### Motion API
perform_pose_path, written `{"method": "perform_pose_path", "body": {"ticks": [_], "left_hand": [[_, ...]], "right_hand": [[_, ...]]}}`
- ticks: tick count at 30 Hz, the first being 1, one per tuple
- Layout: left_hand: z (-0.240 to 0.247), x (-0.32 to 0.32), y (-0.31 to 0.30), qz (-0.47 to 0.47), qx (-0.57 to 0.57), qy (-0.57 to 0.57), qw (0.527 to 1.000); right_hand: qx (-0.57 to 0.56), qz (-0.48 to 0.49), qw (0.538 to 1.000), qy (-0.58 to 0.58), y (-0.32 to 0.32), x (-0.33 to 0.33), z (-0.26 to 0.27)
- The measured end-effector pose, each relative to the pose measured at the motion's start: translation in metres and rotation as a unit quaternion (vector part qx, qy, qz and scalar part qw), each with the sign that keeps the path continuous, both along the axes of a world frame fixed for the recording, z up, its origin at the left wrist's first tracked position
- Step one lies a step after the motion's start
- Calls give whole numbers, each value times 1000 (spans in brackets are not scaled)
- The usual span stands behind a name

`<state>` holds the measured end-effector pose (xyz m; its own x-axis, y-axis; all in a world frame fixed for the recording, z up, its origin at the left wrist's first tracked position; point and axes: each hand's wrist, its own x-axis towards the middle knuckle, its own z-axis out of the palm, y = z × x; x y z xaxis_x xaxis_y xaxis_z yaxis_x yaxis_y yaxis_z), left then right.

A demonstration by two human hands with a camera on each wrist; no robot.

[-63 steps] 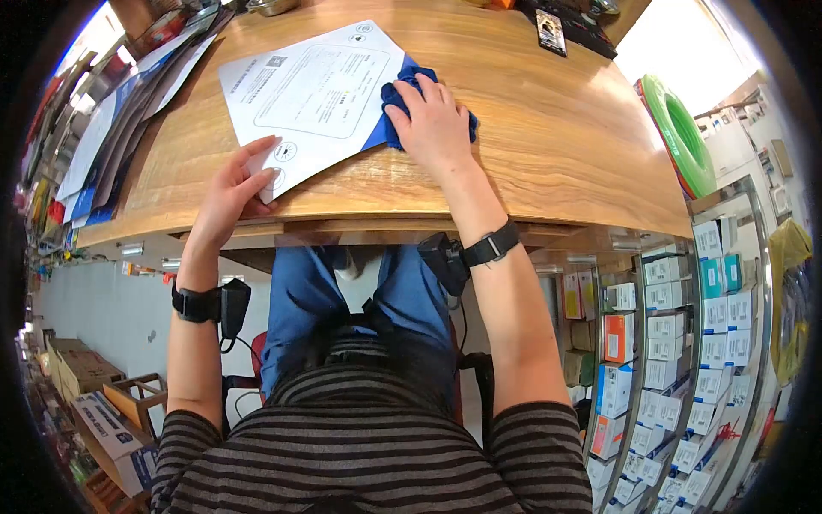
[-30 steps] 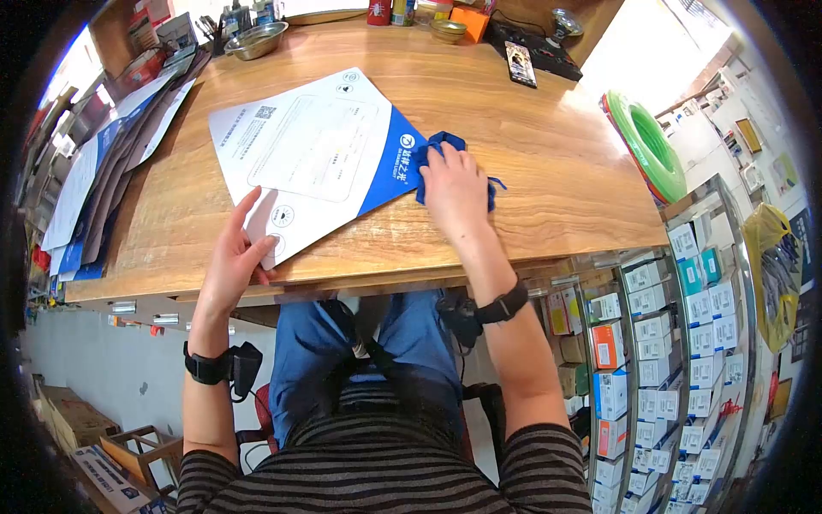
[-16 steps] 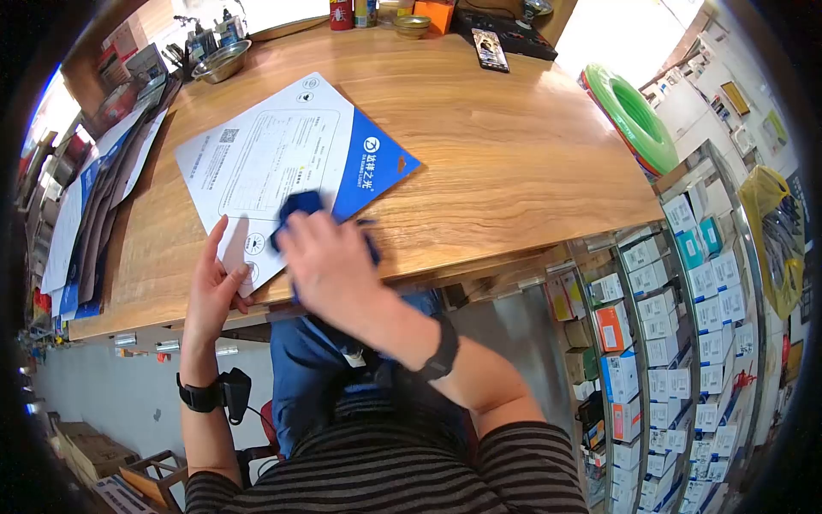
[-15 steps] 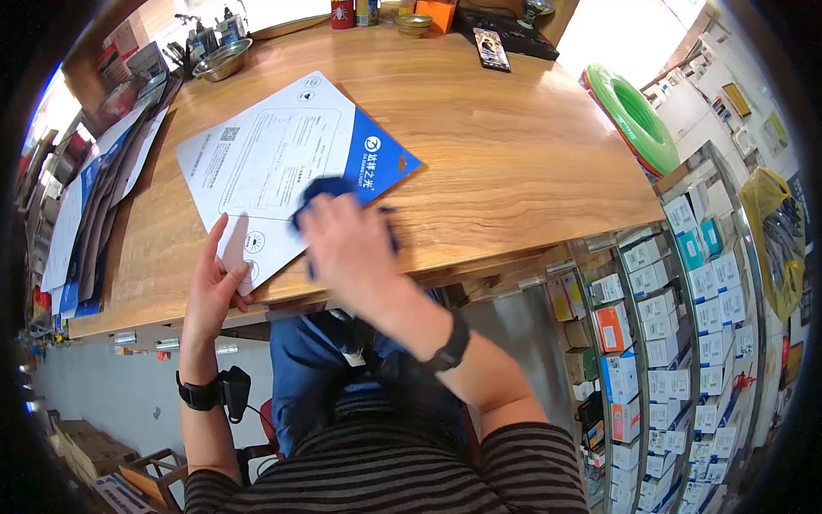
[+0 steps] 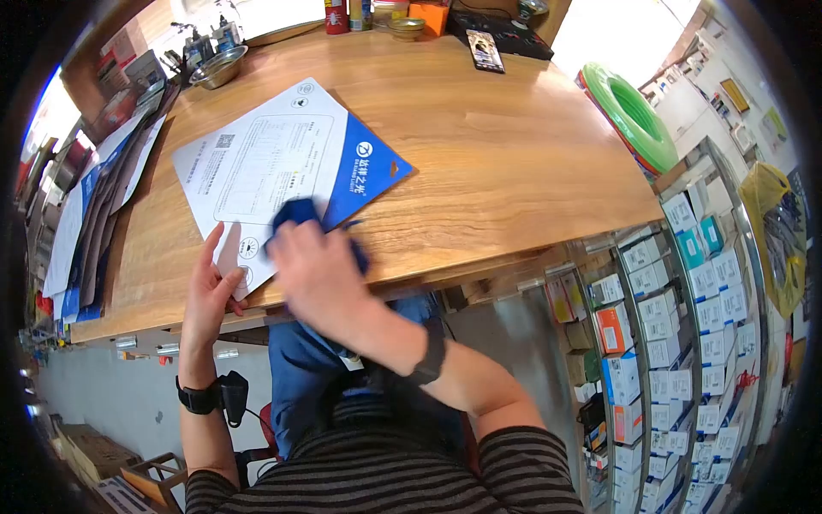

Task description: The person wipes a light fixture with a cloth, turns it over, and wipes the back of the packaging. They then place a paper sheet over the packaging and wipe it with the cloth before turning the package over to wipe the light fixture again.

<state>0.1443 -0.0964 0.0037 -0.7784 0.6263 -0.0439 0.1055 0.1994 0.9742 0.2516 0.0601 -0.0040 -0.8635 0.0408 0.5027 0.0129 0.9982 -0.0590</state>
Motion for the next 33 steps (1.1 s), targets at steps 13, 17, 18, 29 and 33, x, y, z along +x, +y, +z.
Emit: {"method": "perform_pose_path", "body": {"ticks": [13, 17, 18, 29, 33], "left_hand": [[0, -2, 1, -6, -1, -40, 999], [-4, 0, 5, 11, 87, -139, 986], [-2, 2, 7, 28, 84, -153, 984], [-2, -5, 5, -18, 183, -221, 958], [4, 3, 10, 13, 151, -242, 959]], "right_hand": [[-59, -67, 993, 73, 46, 13, 1], [-49, -32, 996, 69, 34, 2, 2], [-44, -17, 997, 67, 27, 1, 2], [-154, 192, 966, 81, -23, 0, 1], [-166, 71, 977, 111, 3, -5, 7]]}}
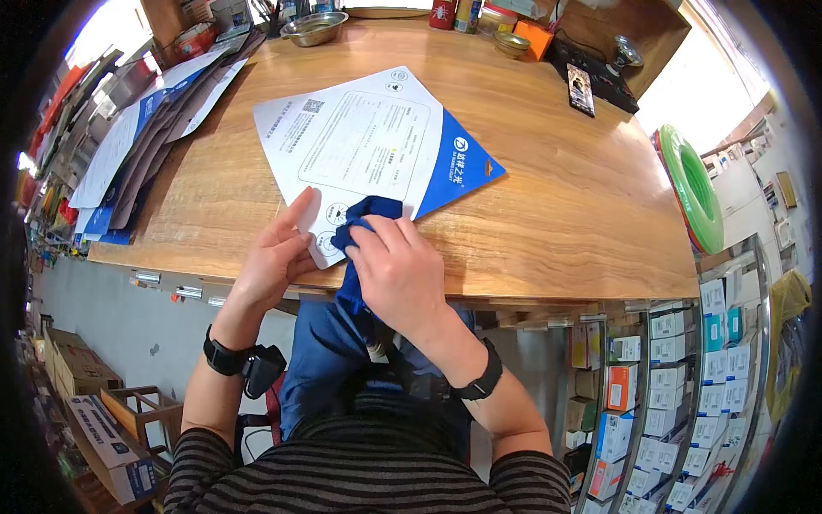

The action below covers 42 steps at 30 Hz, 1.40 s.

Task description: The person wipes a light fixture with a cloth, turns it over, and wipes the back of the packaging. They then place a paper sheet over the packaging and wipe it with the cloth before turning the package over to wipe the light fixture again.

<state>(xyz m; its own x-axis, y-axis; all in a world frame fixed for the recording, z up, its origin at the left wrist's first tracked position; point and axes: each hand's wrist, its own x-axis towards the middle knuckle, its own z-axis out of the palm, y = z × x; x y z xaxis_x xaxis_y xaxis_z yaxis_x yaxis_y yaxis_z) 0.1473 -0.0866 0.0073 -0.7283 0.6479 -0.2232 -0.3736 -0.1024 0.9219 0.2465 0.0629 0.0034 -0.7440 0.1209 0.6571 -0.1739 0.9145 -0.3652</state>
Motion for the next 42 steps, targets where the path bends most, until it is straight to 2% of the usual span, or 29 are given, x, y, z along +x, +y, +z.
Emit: {"method": "perform_pose_path", "body": {"ticks": [2, 4, 6, 8, 10, 12, 14, 16, 18, 20, 22, 23, 24, 26, 27, 29, 30, 33, 36, 37, 39, 40, 42], "left_hand": [[-4, -1, 2, 5, 0, -3, 1000], [-17, -8, 2, 10, -3, -6, 1000], [-27, -15, 3, 54, 37, 108, 992], [-24, -11, 1, 44, 25, 126, 991], [-12, -1, 3, 26, 1, 82, 996], [-8, 4, 5, 38, -14, 67, 997], [-12, 2, 4, 41, -8, 88, 995], [-11, 1, 0, 29, -23, 87, 996], [-8, -6, -10, 23, -39, 89, 995], [-8, -20, -31, 58, -39, 88, 994], [-21, -52, -70, 64, -87, 142, 984], [-16, -54, -72, 149, -54, 124, 979], [-6, -54, -81, 188, -101, 150, 965], [-6, -54, -93, 282, -65, 202, 936], [-5, -49, -95, 282, -68, 203, 935], [-2, -28, -89, 384, -48, 343, 856], [-3, -14, -86, 382, -50, 342, 857], [-10, 30, -71, 162, -33, 302, 939], [-9, 52, -49, -25, -48, 218, 975], [-8, 55, -42, -24, -49, 217, 975], [-2, 56, -28, -87, -48, 8, 995], [0, 56, -24, -85, -50, 9, 995], [3, 56, -16, -53, 27, -102, 993]], "right_hand": [[9, -7, 1000, 11, -7, -4, -3], [83, 51, 995, -6, -29, -4, -4], [146, 66, 987, 10, -45, -1, -6], [139, 65, 988, 27, -36, -5, -7], [100, -2, 995, -11, -7, -5, -1], [116, -72, 991, -13, 39, -10, -4], [123, -187, 969, -105, 81, -9, -1], [103, -249, 950, -158, 118, -5, -3], [105, -247, 952, -149, 130, 4, -4], [105, -238, 955, -143, 131, 8, -5], [106, -243, 959, -99, 128, 11, -9], [104, -238, 960, -100, 128, 11, -11], [78, -230, 966, -91, 129, 12, -13], [50, -220, 971, -81, 130, 11, -16], [36, -216, 974, -63, 130, 12, -17], [20, -214, 976, -47, 129, 13, -17], [16, -208, 977, -40, 128, 14, -16], [14, -202, 979, -29, 128, 15, -16], [14, -202, 979, -21, 128, 15, -16], [14, -202, 979, -20, 128, 15, -17], [30, -203, 979, -6, 128, 15, -19], [47, -206, 977, 10, 129, 14, -20], [45, -204, 978, 12, 129, 14, -19]]}}
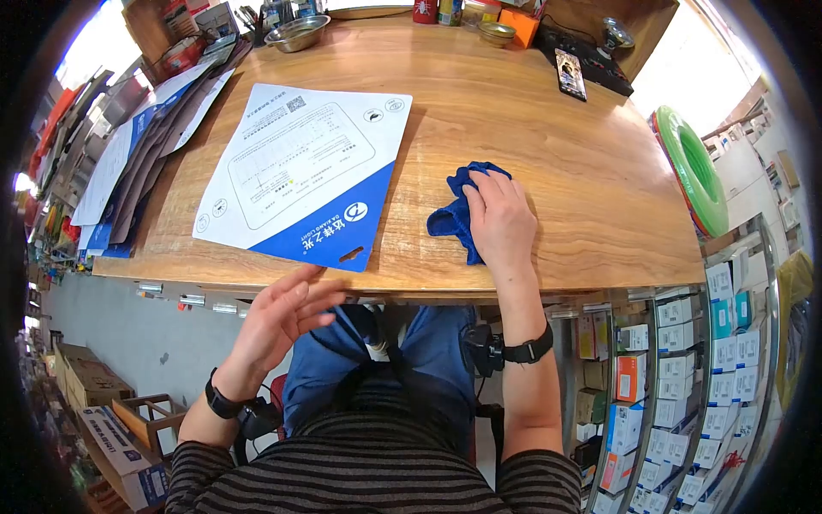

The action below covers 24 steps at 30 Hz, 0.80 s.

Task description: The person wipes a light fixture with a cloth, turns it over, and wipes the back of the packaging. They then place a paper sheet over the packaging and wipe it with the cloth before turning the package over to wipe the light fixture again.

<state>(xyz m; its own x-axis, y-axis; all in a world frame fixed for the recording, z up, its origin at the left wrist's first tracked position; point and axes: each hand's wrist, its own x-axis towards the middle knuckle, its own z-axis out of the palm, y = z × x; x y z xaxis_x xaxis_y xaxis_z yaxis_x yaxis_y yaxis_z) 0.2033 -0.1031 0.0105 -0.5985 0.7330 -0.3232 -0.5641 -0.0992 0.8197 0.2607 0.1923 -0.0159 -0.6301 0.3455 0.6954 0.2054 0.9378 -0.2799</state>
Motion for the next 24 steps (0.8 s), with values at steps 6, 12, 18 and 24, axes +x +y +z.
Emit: {"method": "perform_pose_path", "body": {"ticks": [6, 12, 18, 24], "left_hand": [[-1, -14, 18, 20, 31, -69, 997], [4, -20, 31, 63, 16, -55, 996], [0, -22, 34, 101, -2, -23, 995], [-12, -17, 12, 87, -40, 9, 995]], "right_hand": [[-21, 14, 1000, -12, -2, 3, 5], [-34, 33, 999, -14, 0, 4, 2], [-34, 63, 997, 12, -3, 5, 3], [21, 300, 953, 46, -90, 5, 39]]}}
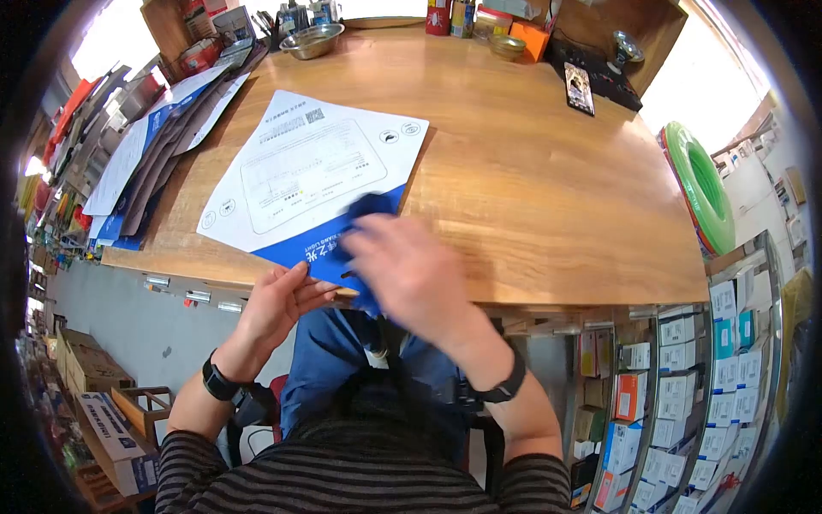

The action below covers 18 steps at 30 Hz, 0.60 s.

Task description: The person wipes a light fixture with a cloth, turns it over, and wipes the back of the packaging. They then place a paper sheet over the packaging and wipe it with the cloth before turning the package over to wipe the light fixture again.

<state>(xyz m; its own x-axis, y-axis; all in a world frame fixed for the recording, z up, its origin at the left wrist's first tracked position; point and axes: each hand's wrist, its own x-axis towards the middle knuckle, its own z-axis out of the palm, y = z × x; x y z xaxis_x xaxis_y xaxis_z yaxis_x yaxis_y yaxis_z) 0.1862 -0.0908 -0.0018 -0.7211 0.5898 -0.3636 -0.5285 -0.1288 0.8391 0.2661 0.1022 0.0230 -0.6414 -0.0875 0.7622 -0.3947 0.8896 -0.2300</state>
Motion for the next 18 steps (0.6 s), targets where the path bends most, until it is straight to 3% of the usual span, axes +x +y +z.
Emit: {"method": "perform_pose_path", "body": {"ticks": [2, 4, 8, 9, 11, 14, 18], "left_hand": [[-13, -1, -7, 2, -19, 16, 1000], [-16, -7, -14, 5, -33, 39, 999], [-11, -7, -22, -41, 0, 32, 999], [-3, -6, -23, -37, -23, 39, 998], [-1, -12, -26, -53, -40, 51, 996], [6, -16, -28, -97, -46, 60, 992], [1, -17, -16, -120, -52, 48, 990]], "right_hand": [[118, 50, 991, -34, -31, -6, -8], [132, 47, 989, -56, -40, -11, -15], [125, -104, 978, -130, -1, -28, -16], [125, -153, 975, -97, 19, -36, -25], [110, -241, 953, -149, 53, -41, -27], [90, -226, 964, -104, 61, -32, -23], [39, -94, 994, -42, -8, -24, 4]]}}
